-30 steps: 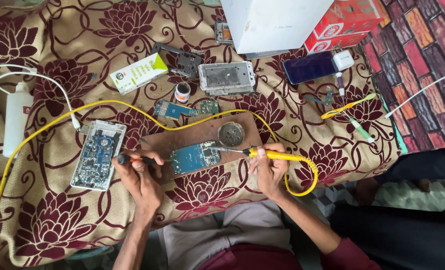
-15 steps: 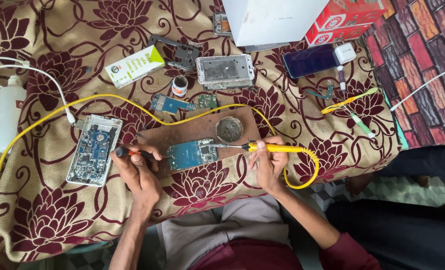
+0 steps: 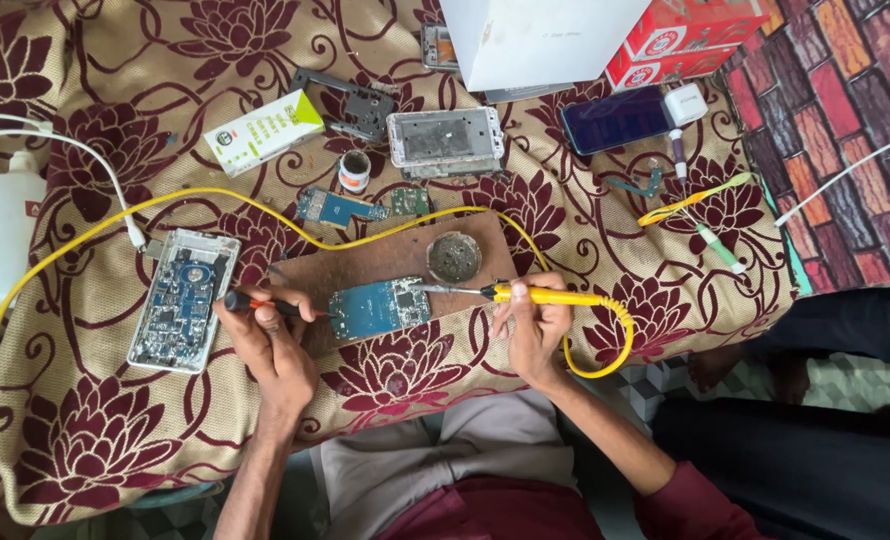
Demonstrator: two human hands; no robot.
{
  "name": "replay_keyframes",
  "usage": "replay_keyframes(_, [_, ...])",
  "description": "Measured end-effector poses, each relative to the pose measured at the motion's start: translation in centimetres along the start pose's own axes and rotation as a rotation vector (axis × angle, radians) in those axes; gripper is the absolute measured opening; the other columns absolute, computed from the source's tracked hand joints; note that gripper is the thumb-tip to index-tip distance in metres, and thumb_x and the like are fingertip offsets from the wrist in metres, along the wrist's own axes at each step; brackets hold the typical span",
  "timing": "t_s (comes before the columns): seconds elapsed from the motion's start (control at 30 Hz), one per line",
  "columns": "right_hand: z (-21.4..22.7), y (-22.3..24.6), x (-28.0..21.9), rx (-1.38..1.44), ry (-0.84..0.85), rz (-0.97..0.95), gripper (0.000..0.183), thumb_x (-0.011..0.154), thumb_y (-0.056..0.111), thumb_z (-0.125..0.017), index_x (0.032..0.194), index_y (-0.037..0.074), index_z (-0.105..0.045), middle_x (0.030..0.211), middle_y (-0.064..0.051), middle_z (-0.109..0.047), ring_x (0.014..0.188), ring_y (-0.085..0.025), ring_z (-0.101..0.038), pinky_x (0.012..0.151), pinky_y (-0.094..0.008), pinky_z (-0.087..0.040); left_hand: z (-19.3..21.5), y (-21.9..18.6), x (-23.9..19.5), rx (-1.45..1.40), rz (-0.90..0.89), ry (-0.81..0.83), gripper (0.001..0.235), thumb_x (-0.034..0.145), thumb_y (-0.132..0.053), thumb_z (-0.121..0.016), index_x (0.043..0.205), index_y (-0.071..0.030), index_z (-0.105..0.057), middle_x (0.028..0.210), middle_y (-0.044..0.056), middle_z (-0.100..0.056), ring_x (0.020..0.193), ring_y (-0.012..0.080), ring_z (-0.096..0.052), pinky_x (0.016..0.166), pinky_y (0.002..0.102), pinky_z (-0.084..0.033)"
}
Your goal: The person uses a soldering iron and a screwdriver to work on a small circuit board placed on a wooden board. They repeatedly apply heat to specific points on the board while holding it steady.
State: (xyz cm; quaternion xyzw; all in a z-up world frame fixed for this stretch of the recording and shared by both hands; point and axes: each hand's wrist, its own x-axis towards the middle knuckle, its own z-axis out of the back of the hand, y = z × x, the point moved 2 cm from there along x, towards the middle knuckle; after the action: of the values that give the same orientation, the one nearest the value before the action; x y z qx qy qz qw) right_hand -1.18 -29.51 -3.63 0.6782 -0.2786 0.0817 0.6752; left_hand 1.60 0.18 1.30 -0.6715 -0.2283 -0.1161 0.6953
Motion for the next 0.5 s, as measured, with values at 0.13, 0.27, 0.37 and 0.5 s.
replay_keyframes(0.13, [0.1, 0.3, -0.2, -0.009, 0.010, -0.011, 0.017, 0.109, 0.015, -0.051, 0.098, 0.002, -0.048, 0.062, -0.007, -0.059, 0.044, -0.009, -0.056, 0.036, -0.022, -0.044, 0.0, -0.2, 0.1, 0.033, -0.041, 0.008, 0.020, 0.120, -0.024, -0.032, 0.120, -0.005, -0.035, 0.087, 0.010, -0.057, 0.077, 0.0125, -0.053, 0.074, 0.025, -0.046])
replay_keyframes(0.27, [0.3, 0.2, -0.1, -0.038, 0.003, -0.020, 0.018, 0.108, 0.015, -0.053, 0.096, 0.004, -0.049, 0.063, -0.006, -0.058, 0.044, -0.008, -0.055, 0.036, -0.022, -0.045, -0.1, -0.1, 0.1, 0.026, 0.006, -0.008, 0.020, 0.119, -0.024, -0.031, 0.118, -0.005, -0.035, 0.087, 0.010, -0.056, 0.077, 0.0129, -0.054, 0.073, 0.025, -0.049])
replay_keyframes(0.37, [0.4, 0.4, -0.1, -0.108, 0.028, 0.022, 0.017, 0.108, 0.014, -0.055, 0.096, 0.004, -0.049, 0.062, -0.004, -0.057, 0.045, -0.007, -0.055, 0.037, -0.022, -0.046, 0.0, 0.0, 0.0, 0.079, -0.014, -0.010, 0.019, 0.120, -0.023, -0.030, 0.119, -0.005, -0.035, 0.087, 0.010, -0.057, 0.077, 0.0138, -0.053, 0.076, 0.027, -0.048])
replay_keyframes(0.5, [-0.3, 1.6, 0.1, -0.129, 0.025, 0.094, 0.015, 0.106, 0.011, -0.058, 0.096, 0.004, -0.050, 0.060, -0.001, -0.054, 0.043, -0.005, -0.048, 0.038, -0.021, -0.040, 0.0, 0.1, 0.2, 0.106, -0.054, -0.001, 0.020, 0.121, -0.024, -0.030, 0.119, -0.005, -0.035, 0.086, 0.010, -0.058, 0.078, 0.0135, -0.052, 0.078, 0.028, -0.046])
